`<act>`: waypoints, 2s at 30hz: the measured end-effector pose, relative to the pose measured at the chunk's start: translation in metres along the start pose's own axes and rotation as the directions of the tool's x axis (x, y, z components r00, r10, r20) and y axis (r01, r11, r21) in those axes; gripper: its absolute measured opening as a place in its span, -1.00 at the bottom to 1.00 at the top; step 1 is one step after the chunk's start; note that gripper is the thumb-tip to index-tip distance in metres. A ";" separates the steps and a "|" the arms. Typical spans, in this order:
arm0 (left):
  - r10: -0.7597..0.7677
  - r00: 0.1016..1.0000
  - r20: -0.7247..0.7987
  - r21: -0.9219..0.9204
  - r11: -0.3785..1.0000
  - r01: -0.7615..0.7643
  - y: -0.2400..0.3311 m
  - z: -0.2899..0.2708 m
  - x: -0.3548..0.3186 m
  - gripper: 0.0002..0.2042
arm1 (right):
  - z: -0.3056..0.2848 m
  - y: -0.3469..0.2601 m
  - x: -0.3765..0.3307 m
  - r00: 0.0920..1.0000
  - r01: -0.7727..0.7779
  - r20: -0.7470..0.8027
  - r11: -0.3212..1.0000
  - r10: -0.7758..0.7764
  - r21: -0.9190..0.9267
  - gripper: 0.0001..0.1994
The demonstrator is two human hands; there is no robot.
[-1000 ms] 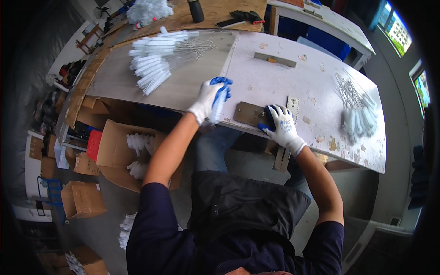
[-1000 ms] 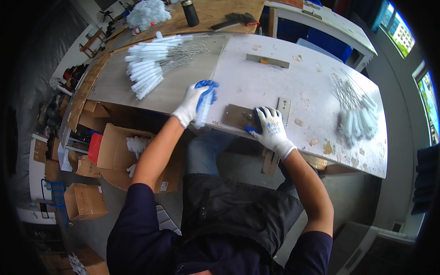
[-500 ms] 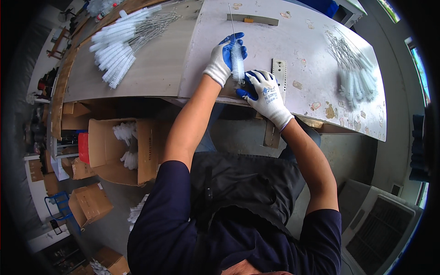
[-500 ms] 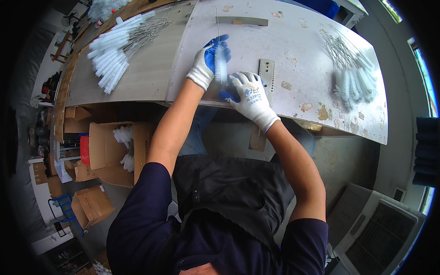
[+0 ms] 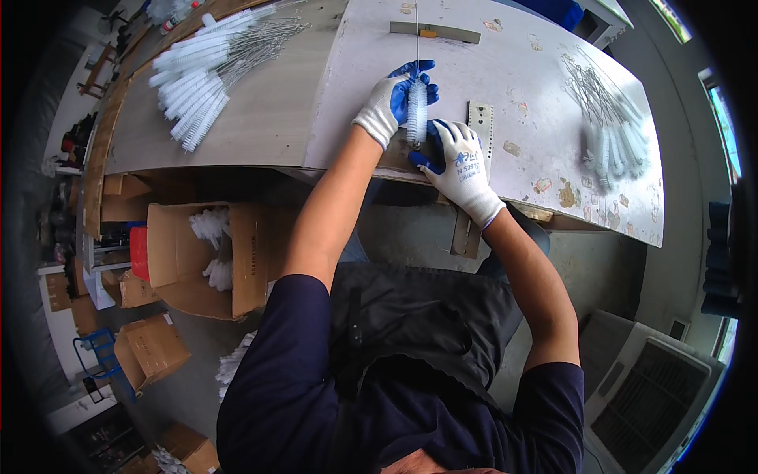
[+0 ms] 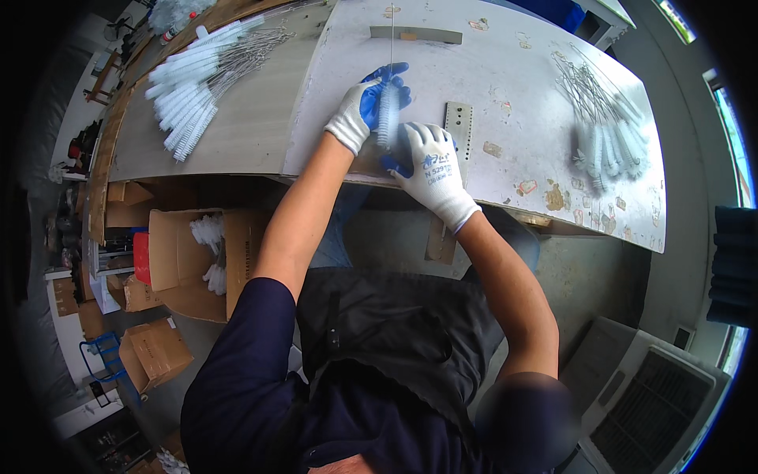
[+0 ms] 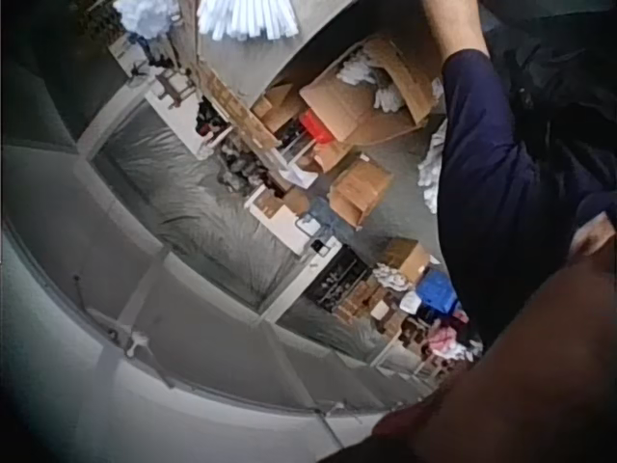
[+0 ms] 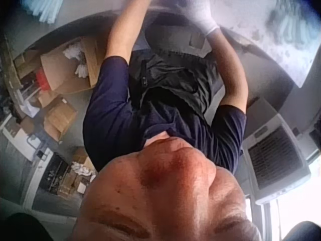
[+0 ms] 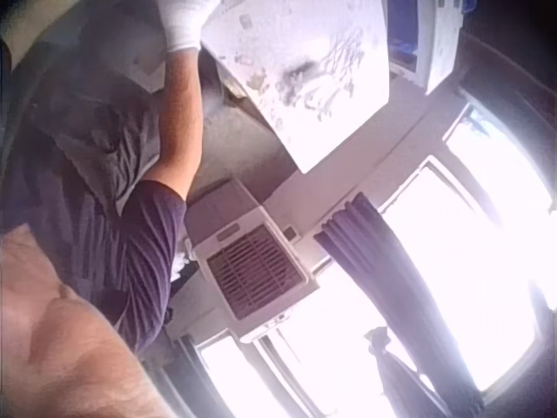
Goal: The person inserts white plastic bristle heads onto metal wire rods using a wooden jig on a workbench. They repeatedly pick up a bristle head and a wire rod, align them on the jig, and push them together to form a brush. The finished brushes are placed in a pile on the table.
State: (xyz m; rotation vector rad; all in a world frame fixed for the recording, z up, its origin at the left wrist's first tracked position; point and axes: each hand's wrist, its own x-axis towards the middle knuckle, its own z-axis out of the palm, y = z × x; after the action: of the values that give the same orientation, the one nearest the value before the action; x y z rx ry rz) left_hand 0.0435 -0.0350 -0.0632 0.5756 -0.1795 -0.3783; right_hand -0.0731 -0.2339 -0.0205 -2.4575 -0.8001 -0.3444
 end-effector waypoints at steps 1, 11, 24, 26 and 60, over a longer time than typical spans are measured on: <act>-0.003 1.000 0.001 -0.007 1.000 0.003 0.001 0.000 -0.001 -0.63 | -0.003 -0.001 -0.001 0.999 0.024 -0.027 0.999 -0.023 0.029 -0.30; 0.006 0.976 -0.219 0.176 0.984 0.033 -0.003 0.023 -0.001 -0.63 | -0.027 0.025 0.034 0.878 0.440 0.267 0.890 -0.397 -0.124 -0.36; -0.144 0.962 -0.231 0.259 0.944 0.204 0.004 0.032 0.007 -0.64 | -0.032 0.020 0.072 0.672 0.724 0.450 0.648 -0.588 -0.235 -0.64; -0.210 0.956 -0.205 0.462 0.840 0.284 -0.003 0.050 0.019 -0.65 | -0.031 0.022 0.069 0.680 0.703 0.453 0.687 -0.576 -0.182 -0.73; -0.195 0.851 -0.487 -0.096 0.981 0.170 -0.079 0.099 -0.203 -0.68 | -0.018 -0.033 0.035 0.775 -0.274 0.542 0.946 0.325 -0.176 -0.45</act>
State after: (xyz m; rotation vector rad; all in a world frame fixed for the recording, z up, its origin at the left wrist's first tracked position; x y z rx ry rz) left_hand -0.1931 -0.0650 -0.0378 0.6250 0.3837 -0.4064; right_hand -0.0667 -0.2052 0.0215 -2.7470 -0.5959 0.5136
